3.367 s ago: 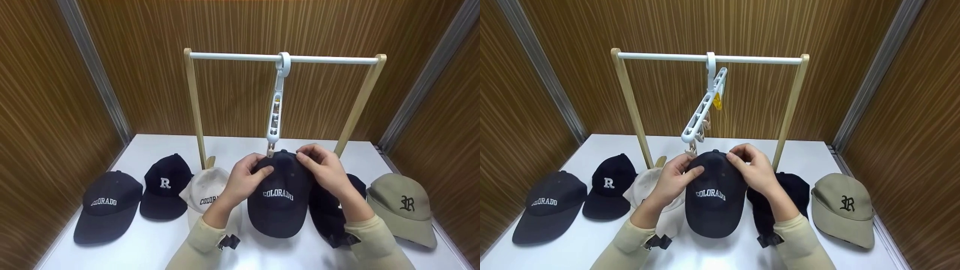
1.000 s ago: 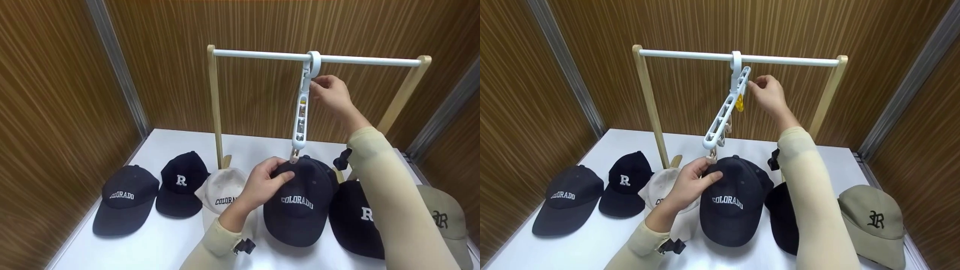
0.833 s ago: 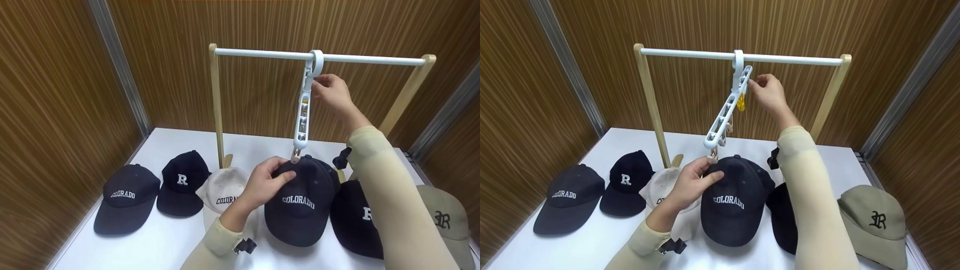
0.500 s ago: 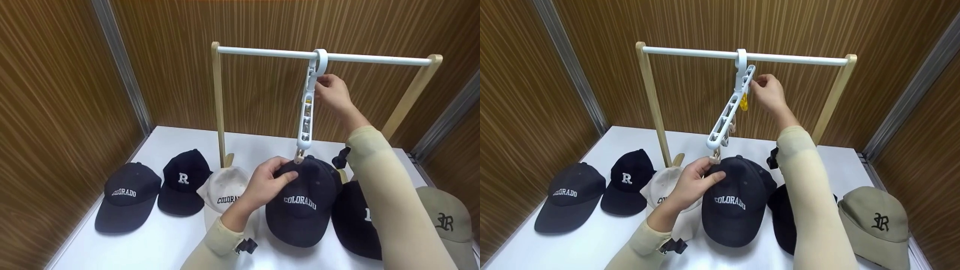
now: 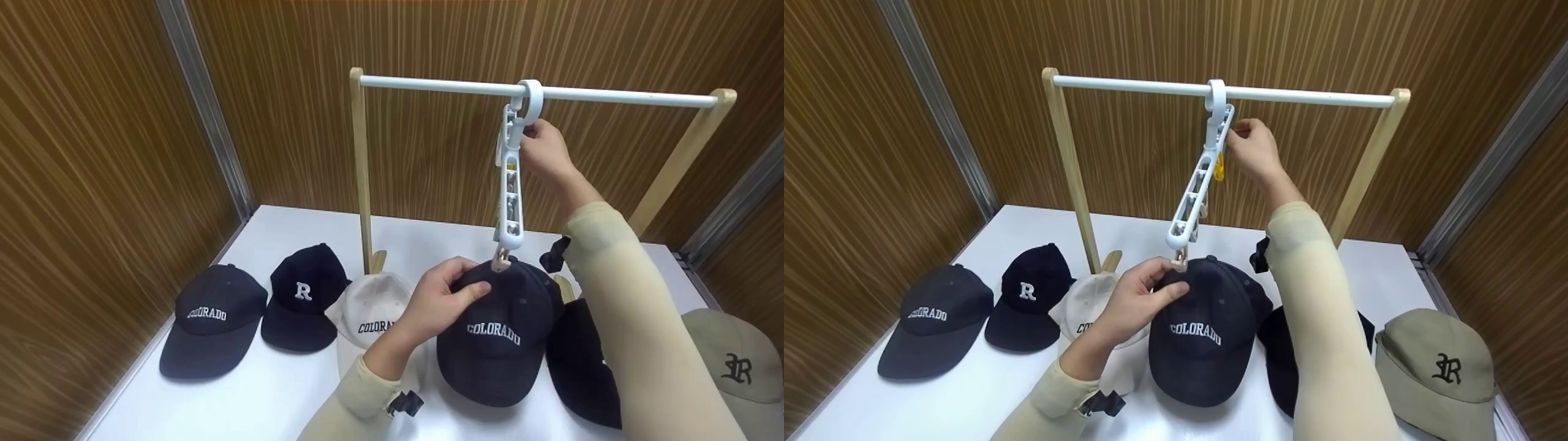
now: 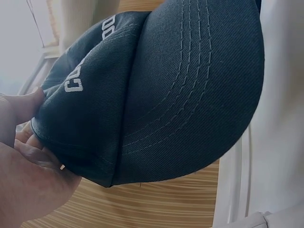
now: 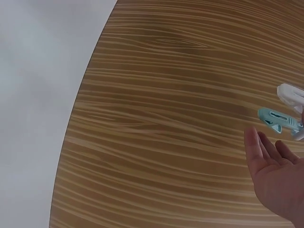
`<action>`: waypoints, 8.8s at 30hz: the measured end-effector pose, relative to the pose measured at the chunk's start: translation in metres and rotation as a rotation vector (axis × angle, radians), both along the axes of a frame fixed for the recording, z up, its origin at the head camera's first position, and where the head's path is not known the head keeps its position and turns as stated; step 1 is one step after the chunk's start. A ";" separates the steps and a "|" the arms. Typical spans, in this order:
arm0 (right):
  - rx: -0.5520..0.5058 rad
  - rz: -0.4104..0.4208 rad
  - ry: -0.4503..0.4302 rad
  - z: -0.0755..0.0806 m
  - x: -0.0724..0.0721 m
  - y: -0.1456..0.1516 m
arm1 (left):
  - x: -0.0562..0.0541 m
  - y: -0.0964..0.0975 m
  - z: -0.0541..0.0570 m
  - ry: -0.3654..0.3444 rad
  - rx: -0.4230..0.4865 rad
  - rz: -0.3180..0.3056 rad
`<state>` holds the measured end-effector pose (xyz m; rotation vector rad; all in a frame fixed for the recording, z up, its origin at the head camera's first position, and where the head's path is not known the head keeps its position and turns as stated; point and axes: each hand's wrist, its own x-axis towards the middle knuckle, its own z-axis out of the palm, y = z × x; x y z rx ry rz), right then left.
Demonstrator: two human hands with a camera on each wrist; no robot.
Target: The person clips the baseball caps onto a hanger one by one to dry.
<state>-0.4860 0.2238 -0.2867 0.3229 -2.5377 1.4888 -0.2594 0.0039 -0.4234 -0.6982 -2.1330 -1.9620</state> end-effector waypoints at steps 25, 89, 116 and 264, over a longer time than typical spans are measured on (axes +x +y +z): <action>-0.129 0.086 -0.054 -0.003 0.004 0.002 | 0.000 0.003 0.000 0.061 0.013 -0.028; -0.591 0.157 -0.302 -0.012 0.008 0.029 | -0.004 0.006 0.000 0.046 0.004 -0.045; -0.448 0.073 -0.300 -0.026 0.021 0.049 | -0.009 0.006 -0.001 0.056 -0.011 -0.052; -0.434 0.109 -0.116 -0.078 0.096 0.005 | -0.081 0.004 -0.024 -0.015 0.055 0.110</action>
